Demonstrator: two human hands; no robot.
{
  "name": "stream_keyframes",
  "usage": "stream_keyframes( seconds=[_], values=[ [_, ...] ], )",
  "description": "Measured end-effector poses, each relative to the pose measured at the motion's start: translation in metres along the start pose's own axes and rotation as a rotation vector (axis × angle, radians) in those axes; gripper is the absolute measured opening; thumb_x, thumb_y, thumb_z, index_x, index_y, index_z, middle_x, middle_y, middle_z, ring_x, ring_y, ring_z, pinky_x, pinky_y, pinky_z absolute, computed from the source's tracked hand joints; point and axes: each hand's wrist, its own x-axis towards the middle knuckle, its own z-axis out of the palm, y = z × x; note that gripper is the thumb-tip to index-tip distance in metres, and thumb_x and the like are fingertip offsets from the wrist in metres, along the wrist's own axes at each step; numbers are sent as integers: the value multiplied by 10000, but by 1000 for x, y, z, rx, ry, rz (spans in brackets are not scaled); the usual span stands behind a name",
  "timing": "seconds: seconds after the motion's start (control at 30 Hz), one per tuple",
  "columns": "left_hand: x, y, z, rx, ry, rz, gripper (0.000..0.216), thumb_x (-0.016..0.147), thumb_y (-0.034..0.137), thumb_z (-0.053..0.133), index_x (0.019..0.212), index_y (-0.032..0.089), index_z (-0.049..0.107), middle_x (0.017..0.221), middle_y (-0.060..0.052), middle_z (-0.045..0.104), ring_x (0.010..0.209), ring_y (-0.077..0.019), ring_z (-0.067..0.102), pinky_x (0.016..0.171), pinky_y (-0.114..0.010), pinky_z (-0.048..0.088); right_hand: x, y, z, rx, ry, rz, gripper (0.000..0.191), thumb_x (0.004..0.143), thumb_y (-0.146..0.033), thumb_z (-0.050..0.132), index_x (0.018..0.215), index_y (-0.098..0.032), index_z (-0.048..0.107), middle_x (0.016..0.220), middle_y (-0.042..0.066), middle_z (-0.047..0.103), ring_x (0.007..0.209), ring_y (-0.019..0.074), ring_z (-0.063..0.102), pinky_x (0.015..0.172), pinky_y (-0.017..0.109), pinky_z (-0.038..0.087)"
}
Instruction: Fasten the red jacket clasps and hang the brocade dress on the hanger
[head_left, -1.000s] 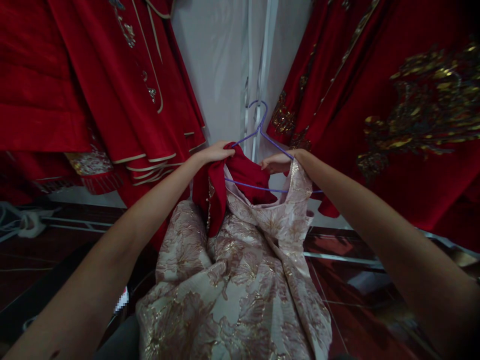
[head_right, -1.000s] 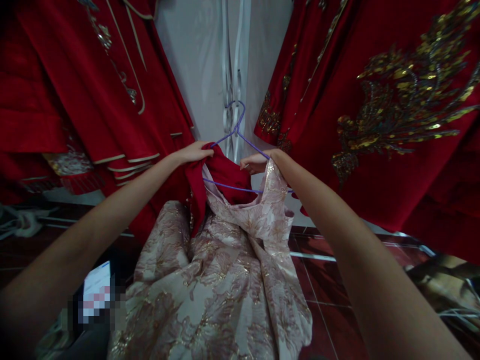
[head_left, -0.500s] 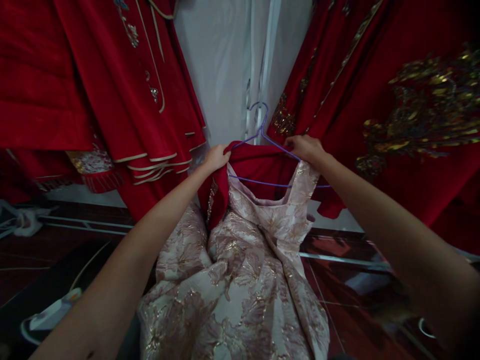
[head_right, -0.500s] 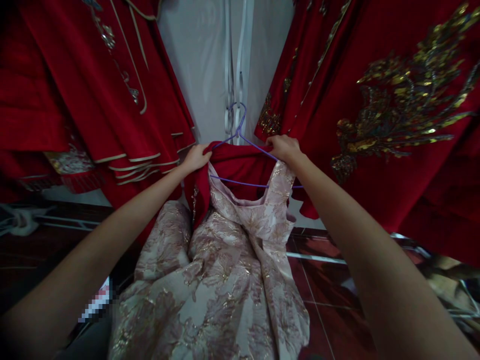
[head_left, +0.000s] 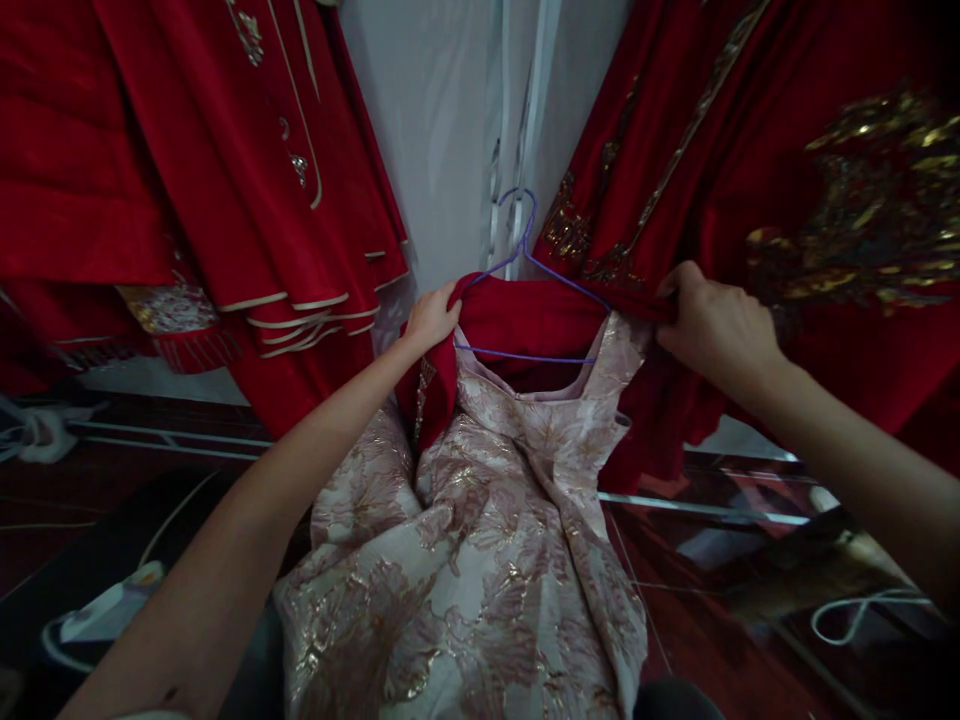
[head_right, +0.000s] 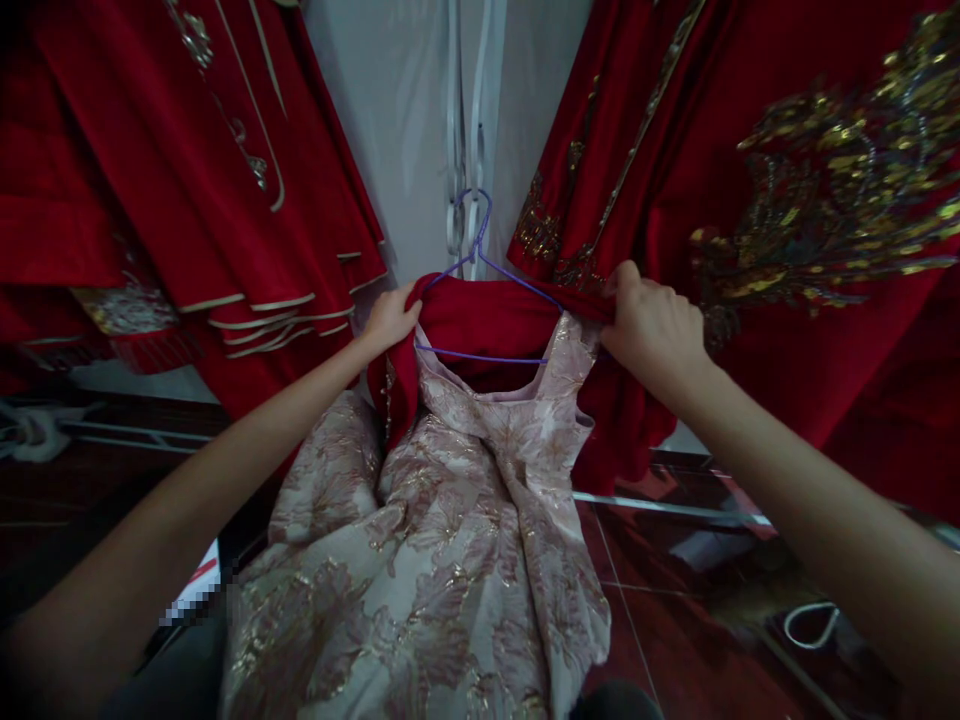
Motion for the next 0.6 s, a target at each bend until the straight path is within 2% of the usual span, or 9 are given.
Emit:
stream_keyframes(
  seconds=[0.07, 0.13, 0.2, 0.27, 0.33, 0.47, 0.6],
  values=[
    [-3, -1, -2, -30, 8, 9, 366, 849, 233, 424, 1194, 170, 530, 1001, -103, 661, 963, -243, 610, 879, -334, 432, -11, -7, 8, 134, -114, -47, 353, 685, -334, 627, 969, -212, 456, 808, 99, 631, 724, 269, 618, 610, 334, 420],
    [-7, -2, -6, -50, 23, 32, 342, 833, 216, 450, 1161, 167, 537, 997, -96, 647, 970, -234, 599, 892, -333, 427, -16, -6, 26, 287, -259, -96, 343, 649, -358, 659, 877, -223, 441, 737, 47, 617, 657, 218, 603, 598, 307, 431],
    [-14, -1, -10, -69, 95, 62, 332, 806, 184, 483, 1134, 171, 537, 1055, -94, 613, 1007, -224, 575, 910, -334, 421, -16, -2, 48, 445, -338, -119, 321, 646, -355, 656, 832, -229, 427, 707, 17, 606, 580, 180, 580, 552, 291, 432],
    [-22, -2, -15, -87, 196, 70, 329, 776, 161, 517, 1105, 170, 530, 1121, -97, 568, 1038, -217, 549, 919, -339, 419, -15, 1, 67, 623, -341, -78, 330, 676, -408, 638, 848, -231, 420, 686, 7, 601, 491, 155, 546, 481, 282, 416],
    [-30, -5, -19, -102, 234, 51, 307, 759, 155, 537, 1066, 169, 521, 1101, -91, 563, 1001, -206, 553, 892, -338, 431, -12, 1, 82, 771, -303, -18, 356, 713, -486, 604, 874, -231, 415, 663, 1, 589, 435, 138, 511, 433, 273, 396],
    [-42, -5, -22, -86, 118, 55, 233, 788, 205, 523, 1019, 180, 500, 920, -50, 608, 859, -185, 585, 804, -307, 448, -1, -14, 101, 934, -184, -41, 358, 731, -542, 570, 797, -225, 416, 643, -15, 544, 515, 128, 510, 496, 259, 408],
    [-57, 20, -9, 0, -7, 169, 157, 850, 275, 447, 969, 200, 518, 924, -63, 613, 859, -206, 601, 772, -303, 441, 8, -58, 108, 1209, -201, 8, 421, 708, -596, 554, 754, -230, 351, 584, -59, 446, 534, 115, 472, 526, 243, 391]
  ],
)
